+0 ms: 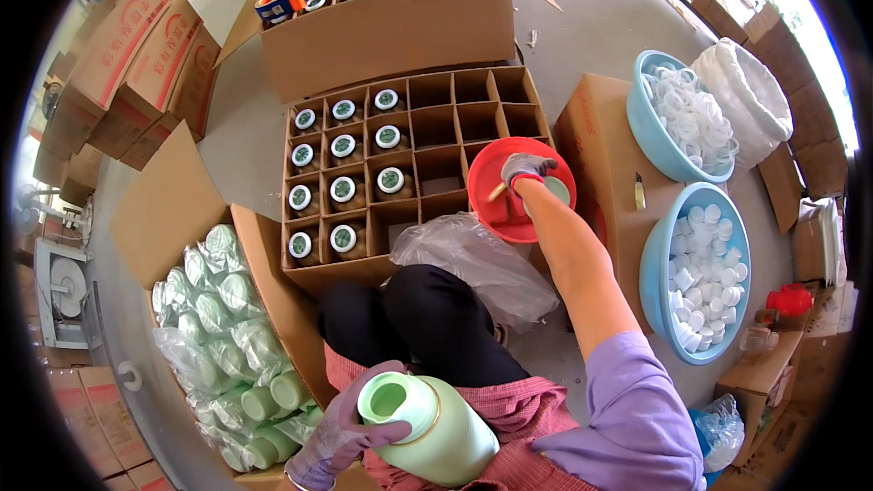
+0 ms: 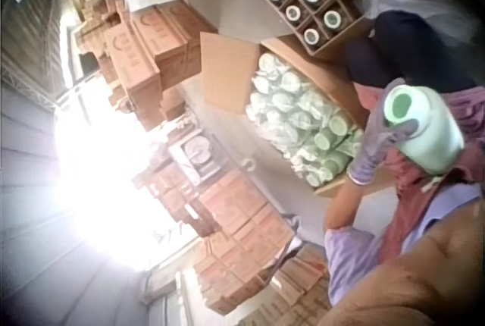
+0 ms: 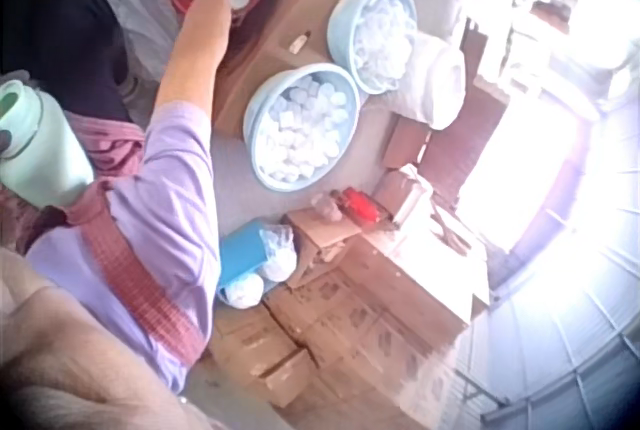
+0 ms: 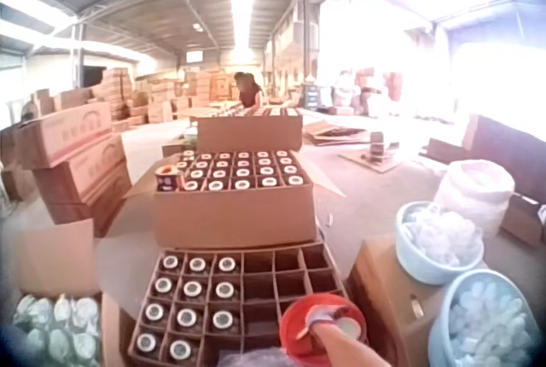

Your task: The person assembles light green thermos flasks by inserting inner components and sealing them with caps. They then wrap each flask in plastic, place them into a cardboard box, and seal the box with tape.

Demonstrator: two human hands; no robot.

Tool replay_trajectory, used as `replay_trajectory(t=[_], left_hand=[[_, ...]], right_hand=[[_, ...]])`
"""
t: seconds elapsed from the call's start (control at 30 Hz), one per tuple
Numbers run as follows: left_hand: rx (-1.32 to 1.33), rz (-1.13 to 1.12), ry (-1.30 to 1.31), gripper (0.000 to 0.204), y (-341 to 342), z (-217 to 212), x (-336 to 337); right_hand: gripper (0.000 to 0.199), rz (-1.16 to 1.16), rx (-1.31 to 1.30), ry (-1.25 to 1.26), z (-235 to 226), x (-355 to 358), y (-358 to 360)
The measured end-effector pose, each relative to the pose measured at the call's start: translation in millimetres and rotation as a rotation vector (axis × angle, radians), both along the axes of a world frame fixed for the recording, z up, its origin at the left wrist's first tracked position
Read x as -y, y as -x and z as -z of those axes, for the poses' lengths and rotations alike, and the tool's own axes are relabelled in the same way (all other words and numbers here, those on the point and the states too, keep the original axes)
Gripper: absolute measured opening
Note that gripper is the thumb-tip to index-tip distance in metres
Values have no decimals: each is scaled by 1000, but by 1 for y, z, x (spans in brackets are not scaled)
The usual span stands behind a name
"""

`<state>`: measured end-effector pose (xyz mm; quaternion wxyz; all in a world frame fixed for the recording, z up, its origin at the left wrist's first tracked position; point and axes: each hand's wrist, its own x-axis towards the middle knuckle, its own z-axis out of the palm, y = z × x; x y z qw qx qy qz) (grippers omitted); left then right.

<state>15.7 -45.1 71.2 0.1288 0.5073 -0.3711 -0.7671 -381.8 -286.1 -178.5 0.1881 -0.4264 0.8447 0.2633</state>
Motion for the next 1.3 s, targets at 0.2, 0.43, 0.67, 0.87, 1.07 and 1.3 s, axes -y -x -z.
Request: replay_trajectory(t=[0.2, 0.43, 0.67, 0.87, 1.07, 1.3], left_hand=[[-116, -110, 368, 81, -41, -87, 20], [864, -175, 1646, 78, -41, -91, -14], [1046, 30, 1746, 66, 3, -7, -20], [1158, 126, 1803, 61, 13, 7, -38], [1216, 135, 1866, 56, 16, 24, -42], [1307, 90, 1894, 62, 15, 40, -50]], right_hand=[[49, 247, 353, 443, 9, 1, 57], [23, -209, 1448, 902, -192, -134, -89], [41, -657, 1585, 812, -244, -265, -151], [26, -900, 1207, 752, -235, -278, -165], [29, -1002, 859, 733, -231, -287, -169], [29, -916, 899, 581, -224, -293, -176]])
